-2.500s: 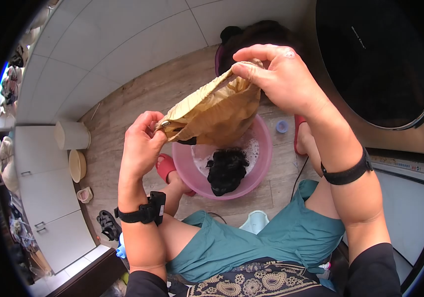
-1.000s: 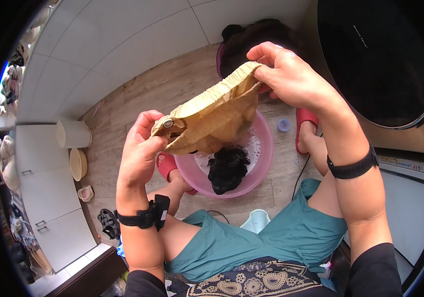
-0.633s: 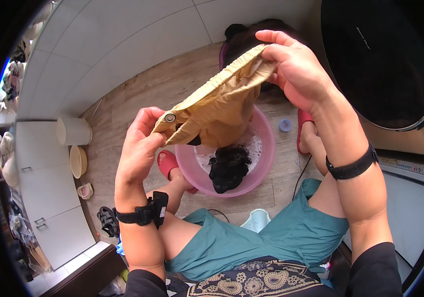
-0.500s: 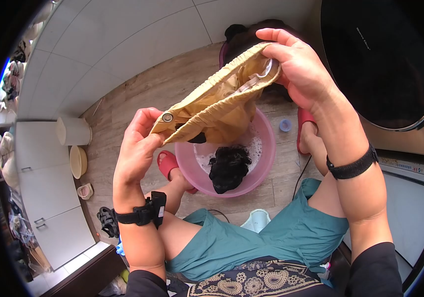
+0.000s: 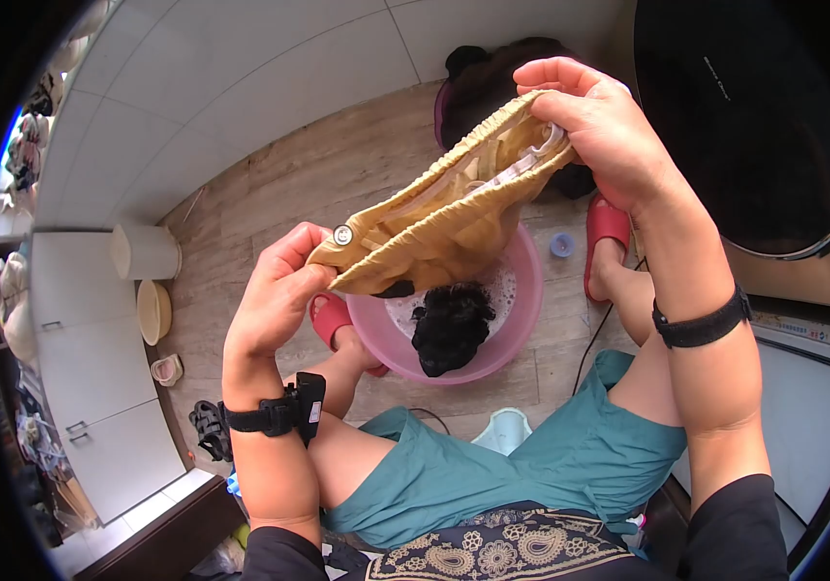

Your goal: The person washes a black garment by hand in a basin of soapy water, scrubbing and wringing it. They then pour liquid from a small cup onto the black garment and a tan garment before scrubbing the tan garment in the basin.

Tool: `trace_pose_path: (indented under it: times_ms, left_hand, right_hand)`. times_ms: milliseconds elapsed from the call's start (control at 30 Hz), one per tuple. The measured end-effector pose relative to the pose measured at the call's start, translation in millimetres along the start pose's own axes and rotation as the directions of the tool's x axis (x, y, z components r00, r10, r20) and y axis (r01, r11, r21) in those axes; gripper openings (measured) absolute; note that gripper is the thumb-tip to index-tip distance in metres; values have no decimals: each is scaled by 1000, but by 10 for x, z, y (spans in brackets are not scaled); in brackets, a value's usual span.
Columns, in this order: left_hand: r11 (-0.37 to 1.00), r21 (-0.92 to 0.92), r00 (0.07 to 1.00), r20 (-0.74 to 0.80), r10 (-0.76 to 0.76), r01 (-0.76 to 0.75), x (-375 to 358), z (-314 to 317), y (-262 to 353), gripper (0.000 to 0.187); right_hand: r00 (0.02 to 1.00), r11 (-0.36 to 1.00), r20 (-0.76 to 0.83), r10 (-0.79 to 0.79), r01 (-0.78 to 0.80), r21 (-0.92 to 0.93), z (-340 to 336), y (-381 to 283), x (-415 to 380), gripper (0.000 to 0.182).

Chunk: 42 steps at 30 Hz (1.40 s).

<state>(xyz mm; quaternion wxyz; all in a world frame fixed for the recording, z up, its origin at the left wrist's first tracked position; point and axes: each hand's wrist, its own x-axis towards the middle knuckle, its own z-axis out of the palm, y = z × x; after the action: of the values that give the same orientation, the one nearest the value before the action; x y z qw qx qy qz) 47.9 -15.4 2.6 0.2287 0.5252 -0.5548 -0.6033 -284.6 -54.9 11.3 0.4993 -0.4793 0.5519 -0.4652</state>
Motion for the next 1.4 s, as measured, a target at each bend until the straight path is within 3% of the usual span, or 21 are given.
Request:
trace_pose_path:
  times_ms: [200,400,500,600,700,800,900,1100,1133,1233,1333,1367,1400]
  left_hand:
    - [992,-115,998,33,45,-41,8,180,30,30]
    - [998,25,998,-18,57,-57,21,213,78,43]
    - [992,-121,1000,-12,19,-21,-5,197,118,35]
    - [984,-140,993,-39,107,-111,15,184,26,27]
    - [976,-1,974,-77,215,-216,59,149,-88,30]
    - [859,360,925,29,380,-364,71,161,-21,25]
    - [810,524,959,58,277,-265,96,126,-24,13]
    - [889,431,988,48,149,-155,52,233,42,9]
    - [796,574,977,36,212,-194,43,287,91,18]
    - [712,690,980,-13,198,-135,84,297,58,22]
    - [821,465,903,-96,418,-331,91,250,-22,27]
    - [830,456,910,-93,404,-321,83,134,-28,25]
    - [888,330,906,-167,389,-321,79,82,-42,24]
  right_hand:
    - [997,998,36,64,-65,8,32,4,-23,28]
    - [994,994,36,102,-104,42,37,-4,-42,29]
    - [993,993,29,114,-114,22,31,17,-26,26]
    - [994,994,21,105,-105,21,37,22,-24,25]
    - [993,993,18,113,-113,17,35,-5,-27,25]
    - [993,993,27,111,-112,38,29,24,-18,24]
    - [993,990,27,112,-114,77,76,20,-38,22]
    - [988,982,57,147,-152,114,86,-18,-25,18]
    - [988,982,57,143,-148,115,90,-26,-27,18]
    - [983,983,82,164,-170,70,87,-45,-24,17]
    - [985,987,72,159,-159,-11,58,-82,-37,18]
    - [986,987,70,153,-150,-51,42,-66,-31,17]
    - [987,986,69,146,-140,-91,25,-47,-14,16]
